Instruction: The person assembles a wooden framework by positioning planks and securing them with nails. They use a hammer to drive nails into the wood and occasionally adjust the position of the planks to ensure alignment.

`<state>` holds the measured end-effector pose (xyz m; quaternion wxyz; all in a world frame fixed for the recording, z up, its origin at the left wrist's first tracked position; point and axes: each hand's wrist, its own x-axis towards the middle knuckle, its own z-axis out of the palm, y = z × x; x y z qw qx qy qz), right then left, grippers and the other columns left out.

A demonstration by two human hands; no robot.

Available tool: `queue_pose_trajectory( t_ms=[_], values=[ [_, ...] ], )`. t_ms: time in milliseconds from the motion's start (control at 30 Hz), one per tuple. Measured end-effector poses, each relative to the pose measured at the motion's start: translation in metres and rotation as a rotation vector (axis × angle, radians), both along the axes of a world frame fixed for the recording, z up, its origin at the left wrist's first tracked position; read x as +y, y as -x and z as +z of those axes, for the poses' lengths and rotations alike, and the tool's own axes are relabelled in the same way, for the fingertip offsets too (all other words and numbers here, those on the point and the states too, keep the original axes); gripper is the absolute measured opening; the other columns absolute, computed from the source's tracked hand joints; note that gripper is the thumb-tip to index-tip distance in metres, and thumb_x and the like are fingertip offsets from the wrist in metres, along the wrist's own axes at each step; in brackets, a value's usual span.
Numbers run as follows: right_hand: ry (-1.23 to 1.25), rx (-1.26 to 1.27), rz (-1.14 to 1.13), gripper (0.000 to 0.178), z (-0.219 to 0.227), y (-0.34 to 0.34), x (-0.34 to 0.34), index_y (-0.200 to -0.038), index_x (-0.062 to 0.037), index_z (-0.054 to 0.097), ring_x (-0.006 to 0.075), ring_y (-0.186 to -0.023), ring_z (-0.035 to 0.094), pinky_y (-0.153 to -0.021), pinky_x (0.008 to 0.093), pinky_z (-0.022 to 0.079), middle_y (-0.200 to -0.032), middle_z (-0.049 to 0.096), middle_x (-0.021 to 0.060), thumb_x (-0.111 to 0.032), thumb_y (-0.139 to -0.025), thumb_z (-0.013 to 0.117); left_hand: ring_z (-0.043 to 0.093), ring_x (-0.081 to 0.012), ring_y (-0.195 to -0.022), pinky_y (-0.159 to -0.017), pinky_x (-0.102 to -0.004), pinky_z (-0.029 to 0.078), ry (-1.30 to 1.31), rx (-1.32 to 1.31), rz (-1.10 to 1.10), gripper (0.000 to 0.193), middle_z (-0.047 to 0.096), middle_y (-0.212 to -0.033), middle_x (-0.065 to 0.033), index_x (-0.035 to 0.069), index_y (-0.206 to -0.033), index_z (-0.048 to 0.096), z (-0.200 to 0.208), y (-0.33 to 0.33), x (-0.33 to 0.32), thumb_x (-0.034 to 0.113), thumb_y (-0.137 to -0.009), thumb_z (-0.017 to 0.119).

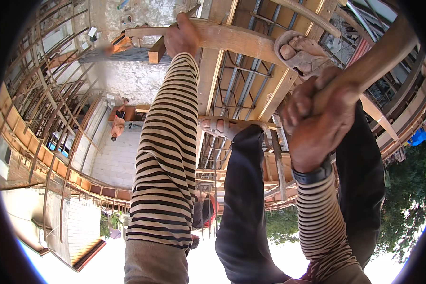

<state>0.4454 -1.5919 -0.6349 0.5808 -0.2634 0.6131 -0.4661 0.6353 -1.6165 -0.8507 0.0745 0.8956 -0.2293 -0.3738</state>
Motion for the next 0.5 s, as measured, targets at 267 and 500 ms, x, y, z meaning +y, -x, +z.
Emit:
queue_pose_trajectory(
  t_ms=[267,500],
  values=[
    [-0.461,0.298,0.334,0.041,-0.006,0.010,0.024,-0.108,0.0018,0.056,0.0042,-0.052,0.038,-0.046,0.0245,0.032,-0.060,0.041,-0.0048,-0.037,-0.105,0.045,0.056,-0.0467,-0.116,-0.102,-0.0481,0.037,-0.003,0.036,-0.047,0.074,0.060,-0.119,-0.0357,-0.013,-0.114,0.063,0.008,0.001,-0.001,0.050,-0.091,0.031],
    [-0.246,0.373,0.424,0.039,-0.011,0.000,0.022,-0.105,0.0015,0.055,0.0022,-0.052,0.038,-0.044,0.0232,0.030,-0.062,0.043,-0.0049,-0.036,-0.105,0.046,0.058,-0.0461,-0.113,-0.102,-0.0483,0.040,-0.002,0.048,0.030,0.073,0.062,-0.116,-0.0335,-0.009,-0.112,0.066,0.007,0.005,0.000,0.052,-0.090,0.033]
  ],
)
